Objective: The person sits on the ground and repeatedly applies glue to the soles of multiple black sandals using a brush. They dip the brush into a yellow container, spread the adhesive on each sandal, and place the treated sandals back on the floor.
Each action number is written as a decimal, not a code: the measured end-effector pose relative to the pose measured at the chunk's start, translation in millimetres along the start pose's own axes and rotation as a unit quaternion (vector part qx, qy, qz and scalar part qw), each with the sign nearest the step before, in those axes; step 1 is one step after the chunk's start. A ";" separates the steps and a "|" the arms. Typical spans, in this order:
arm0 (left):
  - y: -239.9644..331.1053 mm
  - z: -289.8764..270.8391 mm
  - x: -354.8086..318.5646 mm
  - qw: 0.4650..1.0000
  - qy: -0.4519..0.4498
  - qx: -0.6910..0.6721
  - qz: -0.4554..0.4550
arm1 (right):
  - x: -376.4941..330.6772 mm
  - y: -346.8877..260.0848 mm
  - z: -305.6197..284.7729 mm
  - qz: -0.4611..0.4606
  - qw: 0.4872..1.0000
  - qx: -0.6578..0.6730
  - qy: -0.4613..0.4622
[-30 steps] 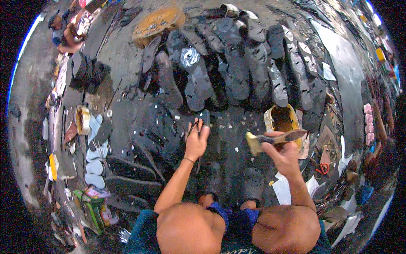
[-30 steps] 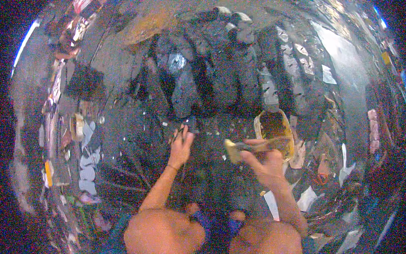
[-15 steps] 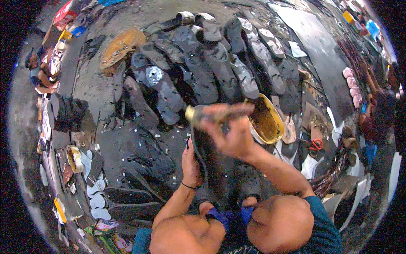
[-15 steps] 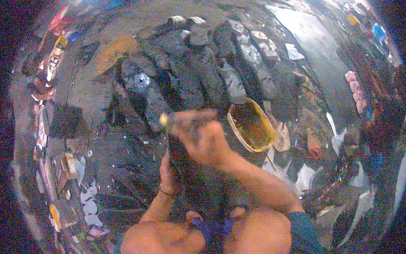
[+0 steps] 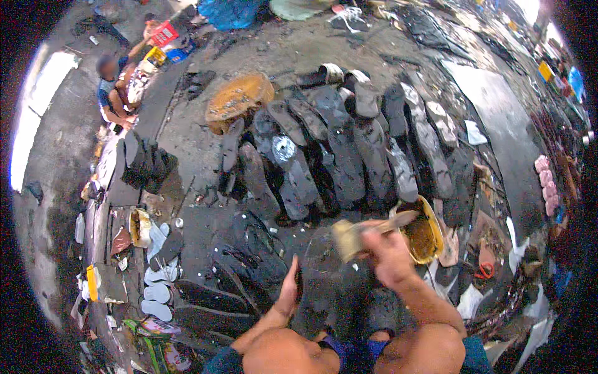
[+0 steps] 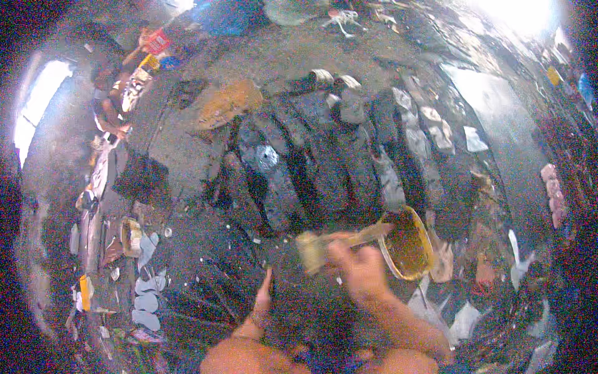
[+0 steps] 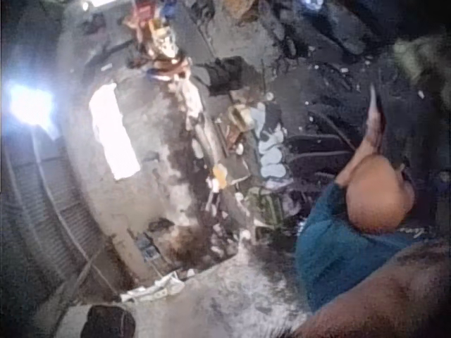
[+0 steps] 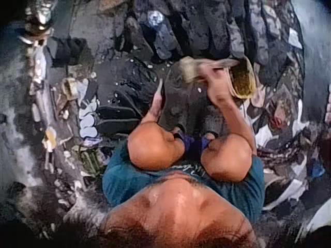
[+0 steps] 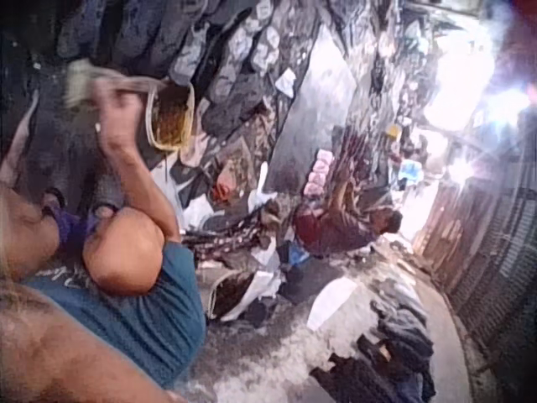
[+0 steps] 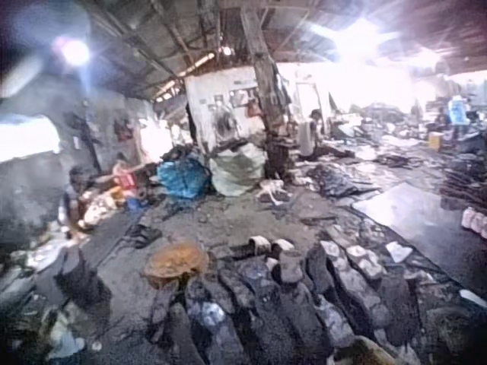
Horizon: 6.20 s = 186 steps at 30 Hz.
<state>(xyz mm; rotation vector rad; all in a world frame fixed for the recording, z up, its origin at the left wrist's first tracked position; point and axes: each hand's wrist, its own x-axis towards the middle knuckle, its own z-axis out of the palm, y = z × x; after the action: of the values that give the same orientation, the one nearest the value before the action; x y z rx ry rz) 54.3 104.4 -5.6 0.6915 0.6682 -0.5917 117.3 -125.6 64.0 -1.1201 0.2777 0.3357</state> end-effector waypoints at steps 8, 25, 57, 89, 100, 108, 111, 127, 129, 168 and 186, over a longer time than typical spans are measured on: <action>-11.7 14.8 -35.2 0.984 -0.098 -0.138 -0.049 | 7.9 -7.8 13.6 -0.108 0.981 -0.161 -0.009; 37.4 99.5 32.0 0.972 -0.055 -0.092 0.207 | 32.1 -23.7 26.6 -0.179 0.972 -0.151 0.024; -5.7 -93.3 71.6 0.595 0.377 0.557 0.439 | 23.4 19.5 -148.1 -0.154 0.695 -0.623 0.323; 22.3 56.4 25.4 0.987 -0.072 -0.073 0.124 | 22.5 2.7 11.1 -0.325 0.853 -0.407 -0.007; -2.3 69.0 28.1 0.889 0.123 0.232 0.376 | 14.8 1.8 24.7 -0.403 0.856 -0.324 0.034; 16.7 33.3 20.2 0.983 0.042 0.060 0.167 | 9.9 19.3 8.0 0.031 0.999 0.028 -0.035; -4.9 -0.8 -23.8 0.990 0.090 -0.047 0.094 | 19.3 -8.4 -12.8 -0.015 0.993 0.094 0.065; 37.5 82.1 34.5 0.969 0.022 -0.053 0.240 | 30.0 17.5 9.3 -0.201 0.922 -0.330 0.013; 31.2 48.8 45.5 0.980 0.020 0.021 0.199 | -3.0 8.2 48.4 -0.174 0.938 -0.265 -0.141; -37.6 -81.0 -24.6 0.544 0.335 0.681 0.359 | 9.5 30.2 -200.6 -0.153 0.627 -0.719 0.259; 57.4 -179.7 64.8 0.582 0.544 0.538 0.275 | -43.4 5.4 -160.5 -0.002 0.725 -0.665 0.178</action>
<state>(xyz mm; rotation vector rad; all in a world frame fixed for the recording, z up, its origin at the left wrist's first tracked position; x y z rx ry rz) 71.9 254.6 -135.7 2.4482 1.1149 0.2135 67.5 -275.0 10.2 -2.6459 0.3745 0.2917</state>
